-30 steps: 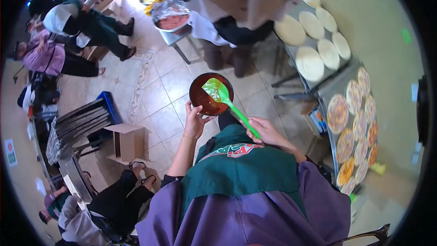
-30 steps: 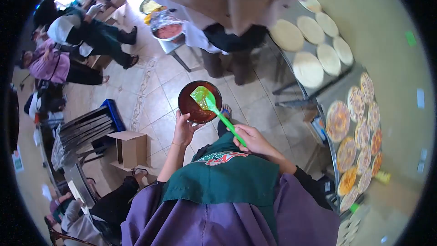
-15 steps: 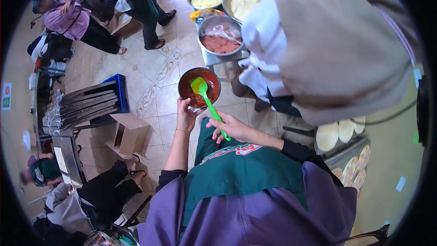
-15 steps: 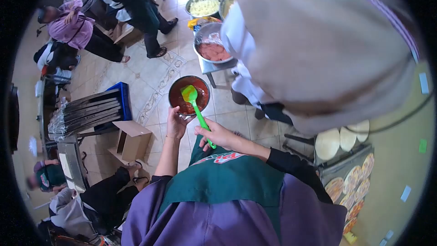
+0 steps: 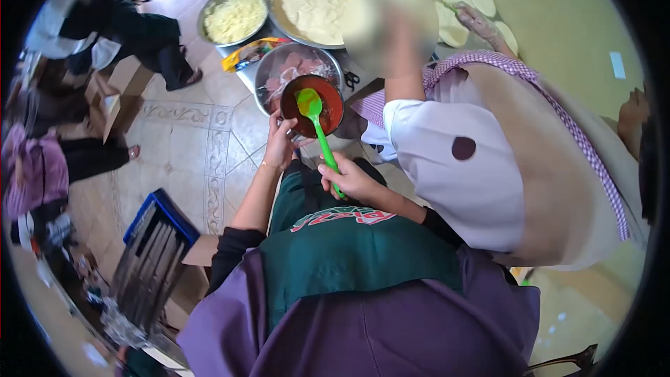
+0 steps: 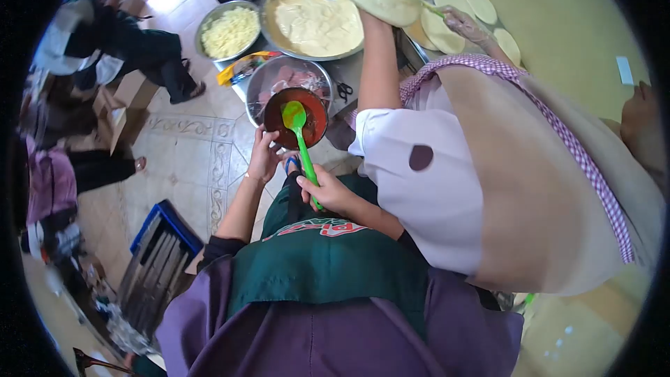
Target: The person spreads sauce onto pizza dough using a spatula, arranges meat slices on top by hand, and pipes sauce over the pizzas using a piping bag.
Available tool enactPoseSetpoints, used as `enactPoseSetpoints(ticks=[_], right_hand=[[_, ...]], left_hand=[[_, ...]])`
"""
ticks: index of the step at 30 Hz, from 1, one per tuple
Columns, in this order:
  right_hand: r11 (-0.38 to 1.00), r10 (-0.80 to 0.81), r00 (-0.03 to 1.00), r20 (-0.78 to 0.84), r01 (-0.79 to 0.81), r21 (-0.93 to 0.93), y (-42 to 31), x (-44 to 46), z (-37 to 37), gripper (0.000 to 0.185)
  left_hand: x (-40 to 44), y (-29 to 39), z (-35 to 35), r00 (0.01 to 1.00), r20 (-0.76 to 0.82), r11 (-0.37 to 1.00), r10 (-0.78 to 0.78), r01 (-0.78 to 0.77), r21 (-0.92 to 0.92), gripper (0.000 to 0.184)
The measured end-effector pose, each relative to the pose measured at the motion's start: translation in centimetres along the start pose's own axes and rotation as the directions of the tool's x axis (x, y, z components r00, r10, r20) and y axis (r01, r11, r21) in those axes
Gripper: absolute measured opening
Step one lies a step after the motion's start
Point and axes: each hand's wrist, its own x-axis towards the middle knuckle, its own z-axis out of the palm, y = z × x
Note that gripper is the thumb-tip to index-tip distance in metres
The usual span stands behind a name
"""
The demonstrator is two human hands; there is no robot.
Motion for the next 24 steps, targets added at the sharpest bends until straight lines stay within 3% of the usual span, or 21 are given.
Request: enactPoseSetpoints(ticks=[4, 7, 8, 11, 16, 17, 18, 19, 22, 24], right_hand=[[0.998, -0.004, 0.976, -0.217, 0.017, 0.057, -0.1, 3.4, -0.2, 0.026], [0.987, 0.098, 0.915, -0.392, -0.04, 0.155, -0.8, 6.0, -1.8, 0.024], [0.986, 0.104, 0.909, -0.404, -0.042, 0.161, -1.2, 6.5, -2.4, 0.024], [0.972, 0.071, 0.859, -0.507, 0.054, 0.228, -2.4, 8.0, -4.1, 0.018], [0.968, 0.036, 0.781, -0.624, 0.127, 0.214, -1.7, 11.9, -8.4, 0.01], [0.965, -0.015, 0.76, -0.649, 0.18, 0.189, -0.7, 13.0, -9.5, 0.01], [0.96, -0.063, 0.737, -0.673, 0.229, 0.161, -1.0, 13.6, -9.9, 0.009], [0.946, 0.047, 0.721, -0.691, 0.19, 0.263, -1.3, 13.8, -10.4, 0.009], [0.922, -0.026, 0.713, -0.7, 0.288, 0.259, 0.1, 16.2, -12.6, 0.011], [0.931, 0.035, 0.692, -0.721, 0.241, 0.276, -0.1, 17.2, -13.6, 0.014]], left_hand=[[6.4, 0.8, 1.2, 0.979, 0.154, 0.989, -0.137, 0.125, 0.084, 0.048], [10.6, 0.1, 3.6, 0.959, 0.131, 0.953, -0.251, 0.222, 0.208, 0.05], [11.7, -0.2, 4.6, 0.941, 0.198, 0.957, -0.274, 0.245, 0.157, 0.048], [15.8, -2.6, 6.0, 0.926, 0.204, 0.947, -0.318, 0.299, 0.118, 0.045], [20.7, -5.7, 9.0, 0.89, 0.198, 0.906, -0.412, 0.375, 0.199, 0.042], [21.8, -6.7, 9.3, 0.883, 0.19, 0.898, -0.429, 0.394, 0.195, 0.063], [22.8, -7.5, 9.8, 0.874, 0.189, 0.889, -0.448, 0.411, 0.204, 0.063], [23.8, -8.3, 10.2, 0.88, 0.152, 0.881, -0.449, 0.408, 0.241, 0.063], [25.1, -9.1, 11.8, 0.901, 0.064, 0.877, -0.43, 0.4, 0.268, 0.062], [26.8, -9.6, 12.8, 0.907, -0.003, 0.865, -0.42, 0.402, 0.3, 0.062]])
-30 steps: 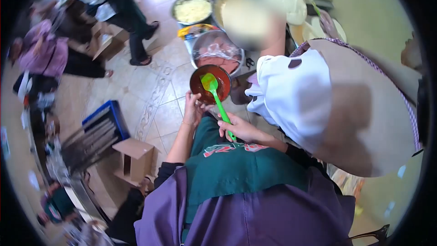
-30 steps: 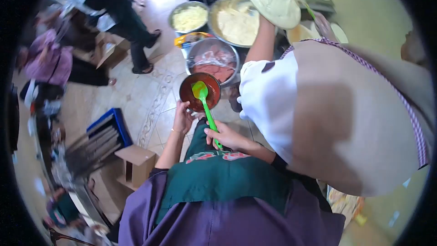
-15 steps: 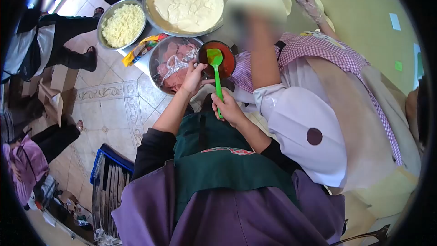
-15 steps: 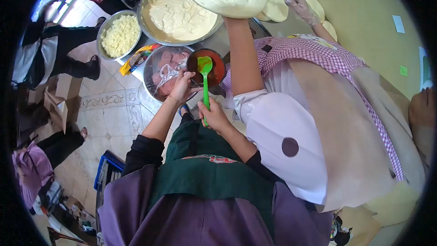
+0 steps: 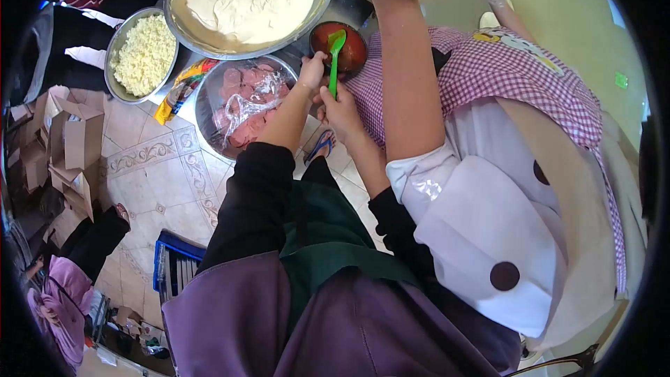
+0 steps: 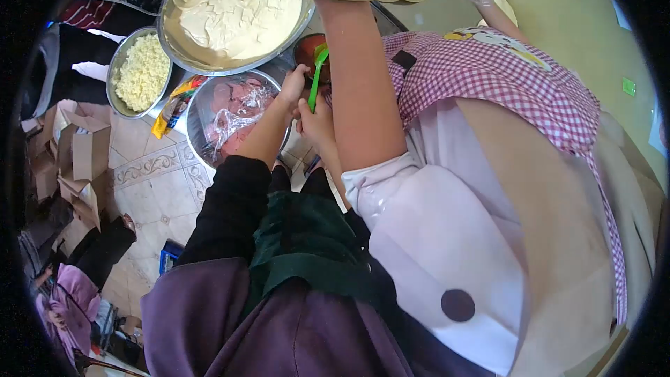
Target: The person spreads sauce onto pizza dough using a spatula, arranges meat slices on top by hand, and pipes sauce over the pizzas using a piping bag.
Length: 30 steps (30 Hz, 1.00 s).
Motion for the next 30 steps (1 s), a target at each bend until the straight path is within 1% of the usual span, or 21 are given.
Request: enactPoseSetpoints(ticks=[2, 4, 5, 6, 8, 9, 10, 12, 13, 14, 16, 17, 18, 19, 20, 22, 23, 26, 28, 29, 30], right_hand=[[0.996, -0.086, 0.994, -0.064, 0.084, -0.03, 0.0, 1.4, -0.1, 0.014], [0.992, -0.1, 0.992, -0.074, 0.094, -0.08, 0.4, 2.7, -0.5, 0.016], [0.985, -0.12, 0.989, -0.082, 0.109, -0.132, 0.4, 3.4, -0.7, 0.017], [0.986, -0.118, 0.99, -0.081, 0.107, -0.131, 0.9, 4.2, -0.8, 0.017], [0.976, -0.165, 0.98, -0.108, 0.146, -0.164, 2.2, 5.9, -0.9, 0.02], [0.978, -0.156, 0.982, -0.105, 0.139, -0.157, 3.0, 6.7, -1.0, 0.02], [0.987, -0.131, 0.985, -0.108, 0.119, -0.112, 3.9, 7.6, -1.1, 0.021], [0.993, -0.105, 0.989, -0.107, 0.099, -0.058, 4.5, 8.7, -1.0, 0.022], [0.996, -0.088, 0.991, -0.102, 0.086, -0.019, 4.4, 8.9, -0.9, 0.022], [0.997, -0.072, 0.993, -0.094, 0.074, 0.019, 4.4, 9.3, -0.7, 0.023], [0.995, -0.036, 0.996, -0.076, 0.043, 0.094, 4.6, 9.7, -0.3, 0.023], [0.991, -0.019, 0.998, -0.067, 0.027, 0.129, 4.6, 9.6, -0.1, 0.023], [0.987, 0.0, 0.998, -0.059, 0.01, 0.163, 4.8, 9.5, 0.1, 0.024], [0.993, 0.006, 0.998, -0.059, 0.001, 0.122, 4.2, 9.0, 0.4, 0.027], [0.992, 0.006, 0.998, -0.057, 0.001, 0.123, 3.6, 8.7, 0.6, 0.027], [0.988, 0.069, 0.992, -0.103, -0.054, 0.142, 3.0, 8.5, 0.7, 0.032], [0.982, 0.07, 0.995, -0.071, -0.056, 0.182, 3.1, 8.6, 0.5, 0.039], [0.973, 0.103, 0.991, -0.09, -0.081, 0.218, 3.0, 8.9, 0.8, 0.044], [0.962, 0.114, 0.991, -0.077, -0.09, 0.259, 3.1, 8.9, 0.9, 0.041], [0.948, 0.124, 0.99, -0.066, -0.098, 0.303, 3.1, 8.9, 0.9, 0.039], [0.932, 0.133, 0.99, -0.054, -0.106, 0.347, 3.2, 9.0, 0.9, 0.037]], left_hand=[[1.2, -0.4, 0.3, 1.0, -0.011, 0.999, 0.013, -0.014, -0.052, 0.061], [3.1, -0.1, 0.2, 0.998, 0.046, 0.993, -0.03, 0.035, -0.112, 0.058], [5.2, -1.1, -0.2, 0.998, 0.059, 0.991, 0.017, -0.009, -0.135, 0.066], [6.1, -1.3, -0.2, 0.998, 0.056, 0.991, 0.017, -0.009, -0.134, 0.066], [6.9, -1.9, -0.5, 0.982, -0.063, 0.983, 0.177, -0.175, 0.049, 0.078], [5.8, -1.0, -0.3, 0.99, -0.079, 0.986, 0.115, -0.104, 0.132, 0.088], [4.4, -0.3, -0.1, 0.99, -0.086, 0.985, 0.115, -0.102, 0.138, 0.088], [-1.1, 1.7, 0.6, 1.0, -0.005, 0.97, -0.013, 0.014, 0.243, 0.082], [-1.6, 1.5, -0.1, 0.998, 0.033, 0.968, -0.06, 0.05, 0.247, 0.077], [-3.0, 1.4, -0.7, 0.998, 0.026, 0.966, -0.056, 0.048, 0.253, 0.077], [-6.9, 0.8, -2.1, 0.976, 0.091, 0.921, 0.198, -0.217, 0.322, 0.067], [-7.8, -0.1, -3.4, 0.976, 0.085, 0.92, 0.2, -0.217, 0.328, 0.067], [-8.3, -1.6, -5.3, 0.954, 0.132, 0.905, 0.269, -0.297, 0.304, 0.06], [-9.2, -2.5, -6.9, 0.925, 0.178, 0.885, 0.337, -0.375, 0.275, 0.054], [-11.1, -2.6, -7.8, 0.925, 0.176, 0.885, 0.338, -0.376, 0.276, 0.054], [-15.1, -2.8, -9.6, 0.945, 0.184, 0.948, 0.271, -0.295, 0.117, 0.042], [-16.2, -3.0, -10.8, 0.945, 0.183, 0.949, 0.271, -0.294, 0.115, 0.042], [-17.9, -3.9, -14.4, 0.964, 0.151, 0.966, 0.217, -0.235, 0.107, 0.033], [-18.3, -4.5, -15.9, 0.979, 0.097, 0.979, 0.177, -0.185, 0.08, 0.029], [-18.7, -4.3, -16.0, 0.979, 0.059, 0.974, 0.193, -0.199, 0.108, 0.023], [-18.9, -4.2, -16.2, 0.979, 0.058, 0.974, 0.196, -0.201, 0.103, 0.023]])
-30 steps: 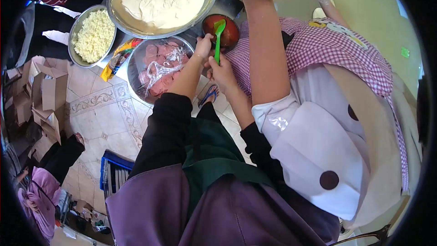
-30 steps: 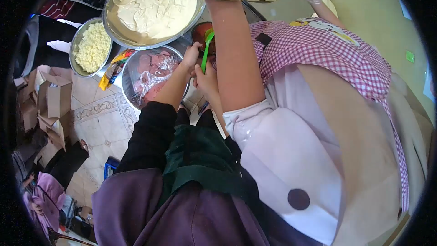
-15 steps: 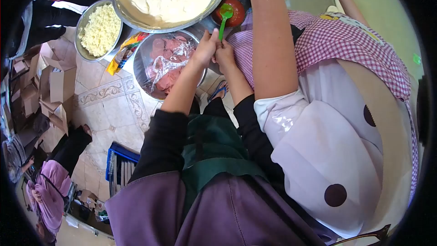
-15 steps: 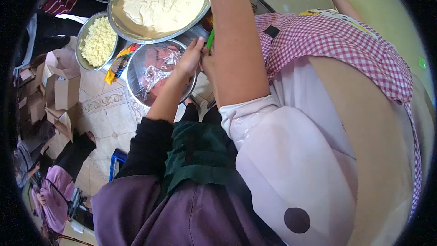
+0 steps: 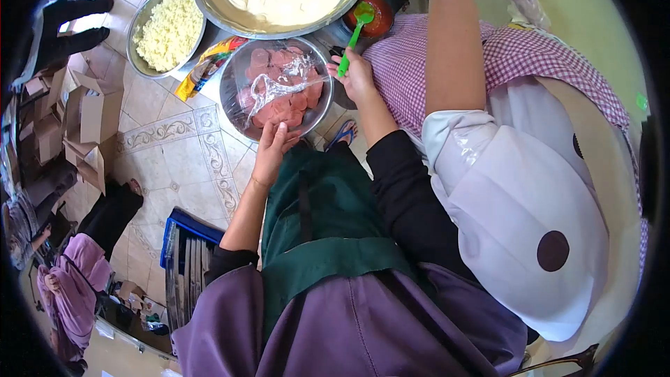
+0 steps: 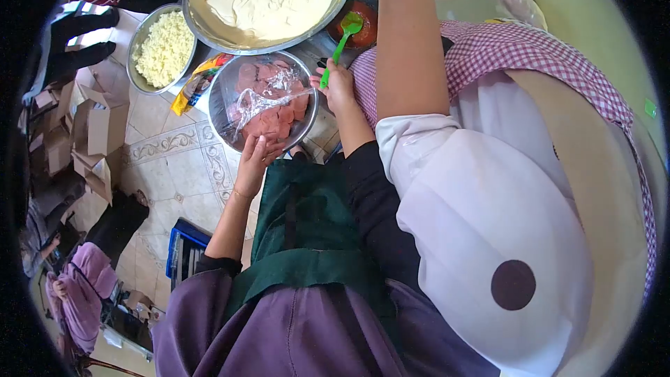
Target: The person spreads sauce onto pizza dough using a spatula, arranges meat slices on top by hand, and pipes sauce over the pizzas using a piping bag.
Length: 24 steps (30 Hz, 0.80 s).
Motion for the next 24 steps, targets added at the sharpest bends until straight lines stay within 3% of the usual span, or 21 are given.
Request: enactPoseSetpoints(ticks=[4, 6, 10, 12, 15, 17, 22, 24], right_hand=[[0.999, -0.02, 0.992, 0.123, 0.016, 0.034, 0.9, 0.6, -1.0, 0.025], [0.982, -0.057, 0.985, 0.161, 0.026, 0.186, 1.2, 0.1, -1.2, 0.018], [0.987, -0.049, 0.986, 0.158, 0.023, 0.157, 1.7, -2.7, -1.0, 0.019], [0.977, -0.159, 0.979, 0.131, 0.137, 0.162, 2.0, -3.7, -0.8, 0.017], [0.969, -0.207, 0.968, 0.142, 0.183, 0.168, 1.6, -2.8, -0.8, 0.021], [0.965, -0.232, 0.968, 0.099, 0.216, 0.148, 1.0, -1.7, -0.5, 0.022], [0.972, -0.204, 0.977, 0.066, 0.194, 0.129, 0.6, 1.2, -0.2, 0.021], [0.984, -0.178, 0.984, 0.027, 0.178, 0.014, 1.1, 2.0, -0.3, 0.021]], left_hand=[[-0.3, -0.1, -0.4, 1.0, -0.006, 1.0, 0.014, -0.014, -0.02, 0.024], [-0.5, 0.0, -0.3, 1.0, -0.001, 1.0, 0.012, -0.012, -0.025, 0.024], [-1.0, 0.6, 0.4, 1.0, 0.025, 1.0, -0.009, 0.009, -0.017, 0.023], [-1.1, 0.8, 0.3, 1.0, 0.028, 1.0, -0.014, 0.014, -0.013, 0.024], [-1.0, 0.5, -0.5, 1.0, 0.026, 1.0, -0.002, 0.002, 0.009, 0.026], [-0.9, 0.2, -1.4, 0.999, 0.033, 0.993, 0.041, -0.045, 0.113, 0.028], [-0.7, -0.6, -3.7, 0.992, -0.029, 0.979, 0.124, -0.118, 0.169, 0.027], [-0.8, -0.1, -4.1, 0.97, -0.03, 0.858, 0.243, -0.2, 0.473, 0.033]])
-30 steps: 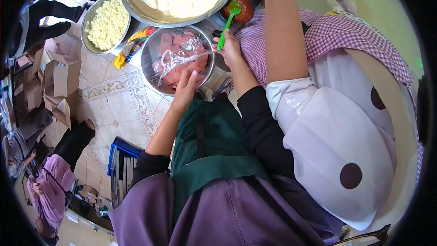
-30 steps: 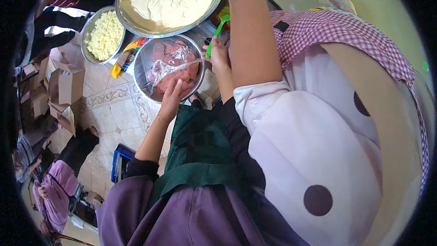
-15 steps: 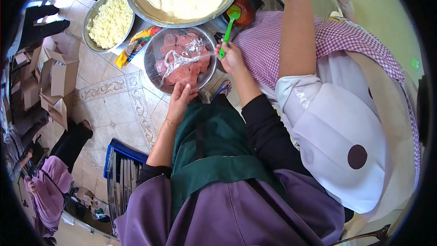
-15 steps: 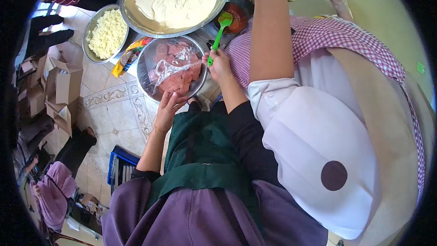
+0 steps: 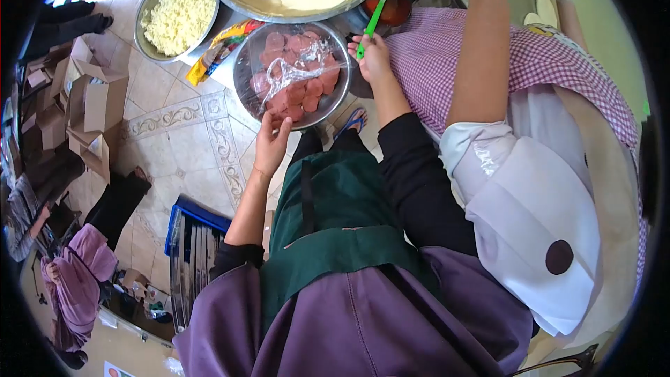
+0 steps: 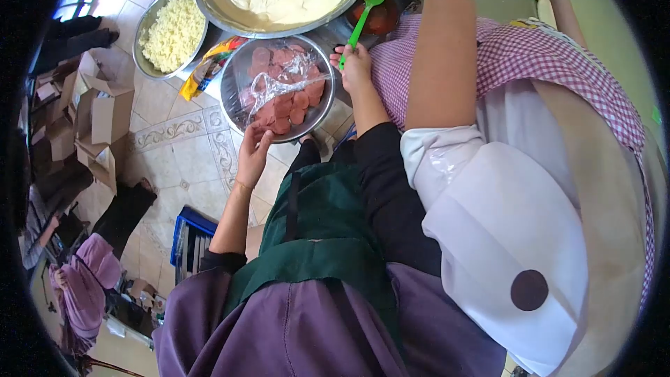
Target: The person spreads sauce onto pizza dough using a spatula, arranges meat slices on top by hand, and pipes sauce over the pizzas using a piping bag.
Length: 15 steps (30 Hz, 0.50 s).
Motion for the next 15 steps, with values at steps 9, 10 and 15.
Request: enactPoseSetpoints(ticks=[9, 10, 15], right_hand=[[0.958, -0.07, 0.997, -0.032, 0.058, -0.28, 1.9, 0.7, -1.6, 0.028], [0.976, -0.04, 0.999, -0.029, 0.033, -0.216, 2.0, 0.8, -1.9, 0.027], [0.993, 0.085, 0.996, -0.016, -0.086, -0.082, 1.0, -0.2, -1.9, 0.023]], left_hand=[[2.7, -1.7, 0.3, 0.977, -0.04, 0.944, 0.212, -0.193, 0.268, 0.031], [3.2, -1.8, 0.6, 0.976, -0.043, 0.944, 0.212, -0.193, 0.266, 0.031], [6.0, -1.4, 4.3, 0.914, 0.168, 0.762, 0.368, -0.401, 0.508, 0.038]])
